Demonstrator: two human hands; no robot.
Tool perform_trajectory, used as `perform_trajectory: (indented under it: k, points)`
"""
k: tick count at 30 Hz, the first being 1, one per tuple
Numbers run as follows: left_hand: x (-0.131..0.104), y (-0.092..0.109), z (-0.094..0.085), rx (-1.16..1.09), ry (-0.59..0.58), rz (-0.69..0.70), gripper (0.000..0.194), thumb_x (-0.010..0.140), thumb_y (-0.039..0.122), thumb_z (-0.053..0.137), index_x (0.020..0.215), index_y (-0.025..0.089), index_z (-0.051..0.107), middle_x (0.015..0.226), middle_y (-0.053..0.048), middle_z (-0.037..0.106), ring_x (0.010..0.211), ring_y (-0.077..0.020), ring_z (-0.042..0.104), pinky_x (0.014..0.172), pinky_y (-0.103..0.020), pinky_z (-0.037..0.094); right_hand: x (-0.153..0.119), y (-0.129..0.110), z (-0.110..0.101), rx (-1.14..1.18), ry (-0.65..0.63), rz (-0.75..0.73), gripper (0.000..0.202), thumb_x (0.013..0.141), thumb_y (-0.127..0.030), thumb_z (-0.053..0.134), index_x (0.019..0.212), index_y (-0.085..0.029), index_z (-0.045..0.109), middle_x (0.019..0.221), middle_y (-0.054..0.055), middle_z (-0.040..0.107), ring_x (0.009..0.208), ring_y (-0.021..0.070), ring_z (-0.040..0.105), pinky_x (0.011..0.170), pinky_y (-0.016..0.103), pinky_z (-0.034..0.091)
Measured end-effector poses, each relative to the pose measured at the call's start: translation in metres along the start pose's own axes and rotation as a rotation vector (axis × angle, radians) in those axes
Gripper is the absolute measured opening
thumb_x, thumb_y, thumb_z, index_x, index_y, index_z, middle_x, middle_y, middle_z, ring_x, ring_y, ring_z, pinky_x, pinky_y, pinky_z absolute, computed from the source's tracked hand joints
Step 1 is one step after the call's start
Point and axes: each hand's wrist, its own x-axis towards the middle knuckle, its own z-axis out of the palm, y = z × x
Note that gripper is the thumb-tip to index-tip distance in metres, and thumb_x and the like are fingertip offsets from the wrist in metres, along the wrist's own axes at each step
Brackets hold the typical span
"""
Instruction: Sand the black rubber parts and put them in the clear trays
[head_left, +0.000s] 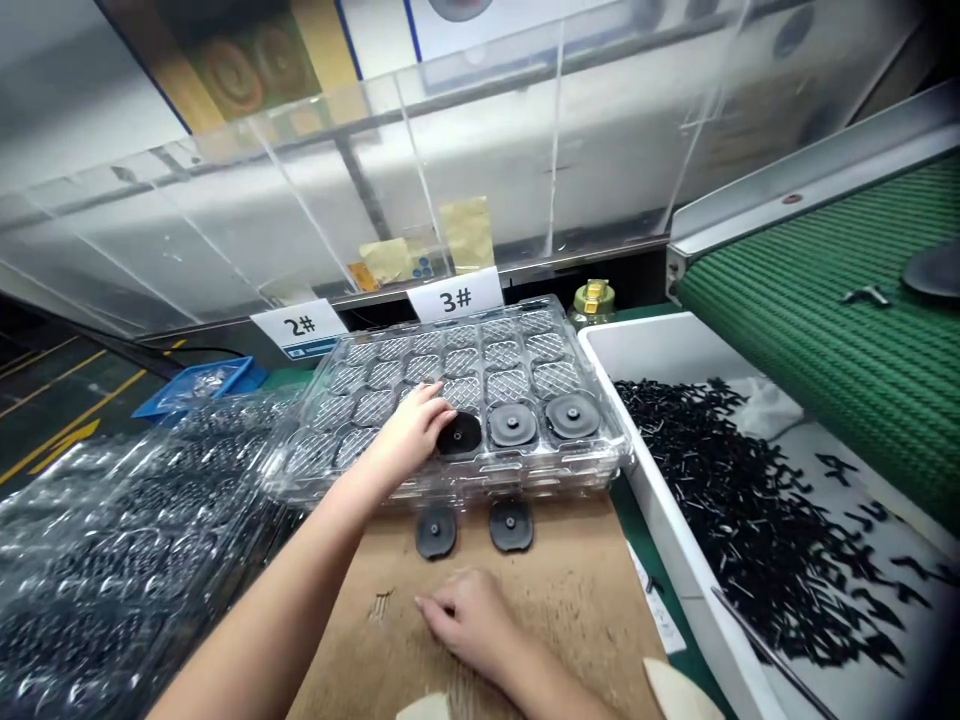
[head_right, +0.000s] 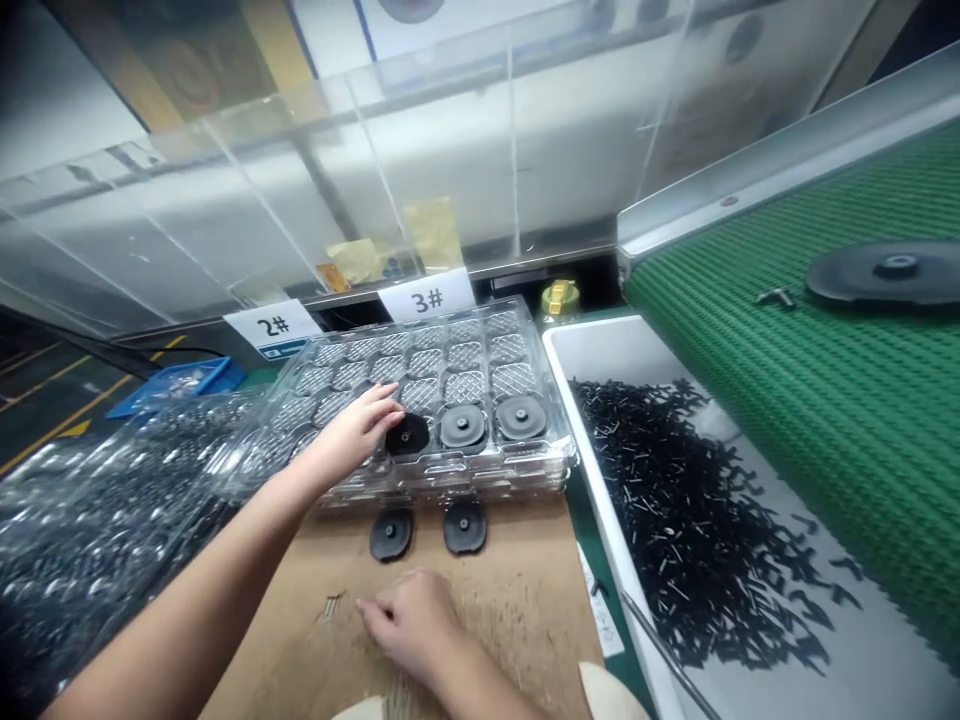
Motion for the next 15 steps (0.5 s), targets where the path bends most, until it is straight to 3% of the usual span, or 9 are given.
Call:
perform_trajectory:
  k: [3, 5, 7, 10, 13, 15]
  points:
    - [-0.019, 0.004, 0.003, 0.063, 0.097, -0.108, 0.037, 0.087, 0.029, 0.042, 0.121, 0.018, 0.053, 0.141, -0.019, 0.035, 0.133, -0.0404, 0.019, 0.097, -0.065, 0.025, 0.001, -0.001, -0.002, -0.007, 0.007, -0.005, 0.035, 0.082, -0.024, 0.055, 0.049, -0.015, 0.05, 0.045, -0.006, 0.047, 0.046, 0.008, 0.041, 0.051, 0.021, 0.029]
    - [-0.05, 0.007, -0.002, 0.087, 0.162, -0.149, 0.042, 0.088, 0.026, 0.041, 0.129, 0.017, 0.044, 0.146, -0.018, 0.024, 0.136, -0.0371, 0.004, 0.102, -0.062, 0.016, 0.001, -0.003, -0.004, -0.013, 0.009, -0.002, 0.034, 0.081, -0.024, 0.056, 0.048, -0.016, 0.051, 0.045, -0.005, 0.049, 0.046, 0.0079, 0.041, 0.05, 0.022, 0.027]
    - [-0.089, 0.007, -0.007, 0.118, 0.197, -0.14, 0.046, 0.086, 0.022, 0.044, 0.132, 0.023, 0.039, 0.148, -0.013, 0.02, 0.137, -0.0341, 0.003, 0.104, -0.059, 0.017, 0.0, -0.004, -0.006, -0.023, 0.008, 0.004, 0.035, 0.082, -0.024, 0.055, 0.047, -0.016, 0.052, 0.046, -0.005, 0.051, 0.046, 0.0078, 0.042, 0.05, 0.023, 0.027]
    - [-0.161, -0.007, -0.002, 0.134, 0.11, -0.187, 0.063, 0.084, 0.019, 0.046, 0.139, 0.035, 0.018, 0.152, -0.008, 0.008, 0.136, -0.0364, 0.0, 0.101, -0.062, 0.021, -0.002, -0.003, -0.008, -0.055, 0.0, 0.017, 0.037, 0.086, -0.027, 0.051, 0.051, -0.016, 0.052, 0.049, -0.004, 0.052, 0.049, 0.0084, 0.046, 0.054, 0.022, 0.033]
    - [-0.241, -0.027, 0.024, 0.145, 0.052, -0.243, 0.069, 0.083, 0.02, 0.045, 0.14, 0.038, 0.009, 0.152, -0.008, 0.006, 0.135, -0.0399, 0.004, 0.096, -0.065, 0.027, -0.005, 0.0, -0.008, -0.104, -0.007, 0.039, 0.036, 0.089, -0.03, 0.047, 0.057, -0.015, 0.052, 0.053, -0.005, 0.053, 0.054, 0.0089, 0.051, 0.061, 0.025, 0.041]
    - [-0.289, -0.034, 0.05, 0.112, -0.027, -0.267, 0.064, 0.084, 0.022, 0.043, 0.14, 0.032, 0.015, 0.148, -0.014, 0.02, 0.135, -0.0397, 0.01, 0.093, -0.063, 0.033, -0.007, 0.003, -0.008, -0.144, -0.014, 0.059, 0.036, 0.091, -0.031, 0.045, 0.06, -0.014, 0.052, 0.056, -0.004, 0.054, 0.056, 0.0087, 0.053, 0.063, 0.026, 0.044]
